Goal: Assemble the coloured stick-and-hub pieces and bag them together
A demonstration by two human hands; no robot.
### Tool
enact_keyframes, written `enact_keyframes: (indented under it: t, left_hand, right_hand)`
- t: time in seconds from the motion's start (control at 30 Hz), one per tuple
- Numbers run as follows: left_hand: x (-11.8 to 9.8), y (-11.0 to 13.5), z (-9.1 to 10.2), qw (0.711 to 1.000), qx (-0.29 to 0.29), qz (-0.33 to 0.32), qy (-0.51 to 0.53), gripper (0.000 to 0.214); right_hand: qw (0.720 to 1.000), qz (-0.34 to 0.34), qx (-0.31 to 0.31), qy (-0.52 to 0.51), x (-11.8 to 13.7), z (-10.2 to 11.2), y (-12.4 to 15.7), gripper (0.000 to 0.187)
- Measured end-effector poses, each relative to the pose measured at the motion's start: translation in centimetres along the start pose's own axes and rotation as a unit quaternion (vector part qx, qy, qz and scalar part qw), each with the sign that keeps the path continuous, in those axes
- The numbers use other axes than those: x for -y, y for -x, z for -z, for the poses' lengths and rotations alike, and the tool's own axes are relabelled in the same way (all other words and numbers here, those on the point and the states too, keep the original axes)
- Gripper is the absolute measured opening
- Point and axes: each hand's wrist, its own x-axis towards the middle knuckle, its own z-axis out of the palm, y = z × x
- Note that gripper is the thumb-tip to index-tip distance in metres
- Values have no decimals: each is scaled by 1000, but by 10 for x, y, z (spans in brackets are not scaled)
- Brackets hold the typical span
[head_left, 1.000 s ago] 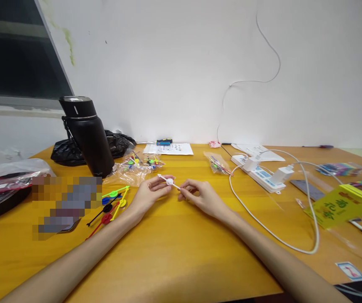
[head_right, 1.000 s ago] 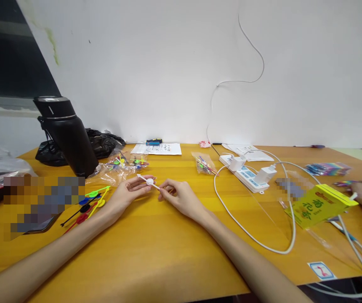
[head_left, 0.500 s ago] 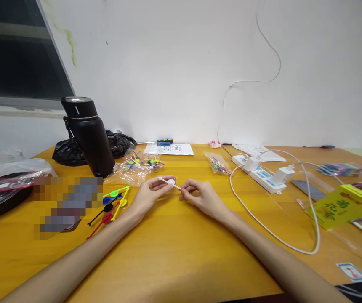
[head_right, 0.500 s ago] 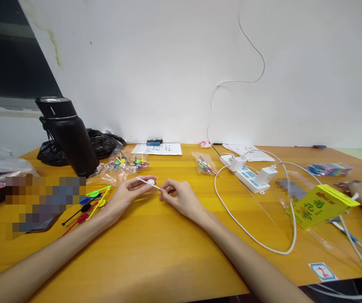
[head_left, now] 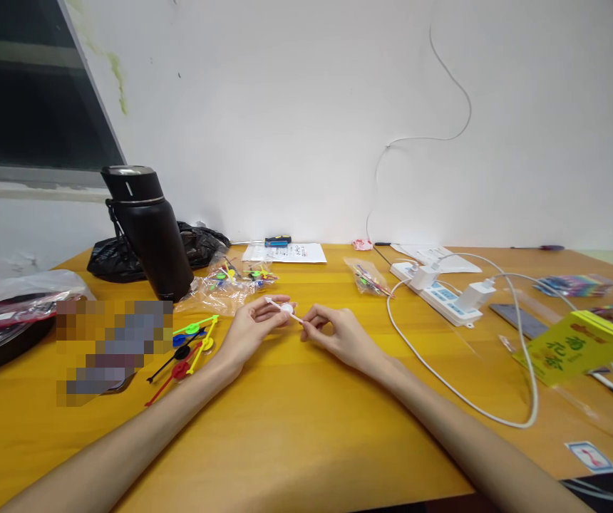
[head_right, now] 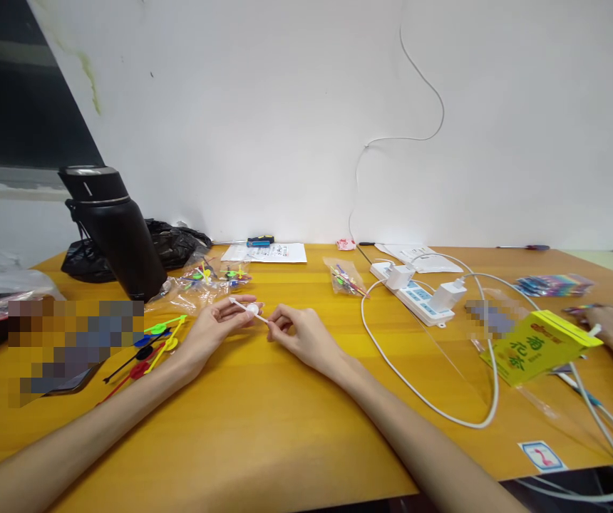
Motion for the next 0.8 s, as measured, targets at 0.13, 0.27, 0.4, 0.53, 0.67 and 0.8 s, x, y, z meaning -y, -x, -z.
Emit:
enact_keyframes:
  t: [0.13,0.27,0.4,0.53,0.67,0.8]
  left_hand:
    - [-1,1,-1,1000,-8,-1,-3,47]
    - [-1,0,-1,1000,-8,-5,-6,45]
    - [0,0,-1,1000,-13,-4,-16,41]
    - [0,1,-1,1000,-17,-12,-23,38]
    - [0,1,-2,999,-19,-23,-37,35]
    - [0,2,-2,998,-22,-30,-45,35]
  right_hand:
    - [1000,3,2,0,1,0,0,22]
    - [1000,5,5,2,1,0,0,23]
    - [1000,4,9,4,2,0,1,22]
    - [1000,11,12,3,2,0,1,20]
    - [1000,13,12,6,2,0,1,20]
    - [1000,18,13,7,3,0,1,19]
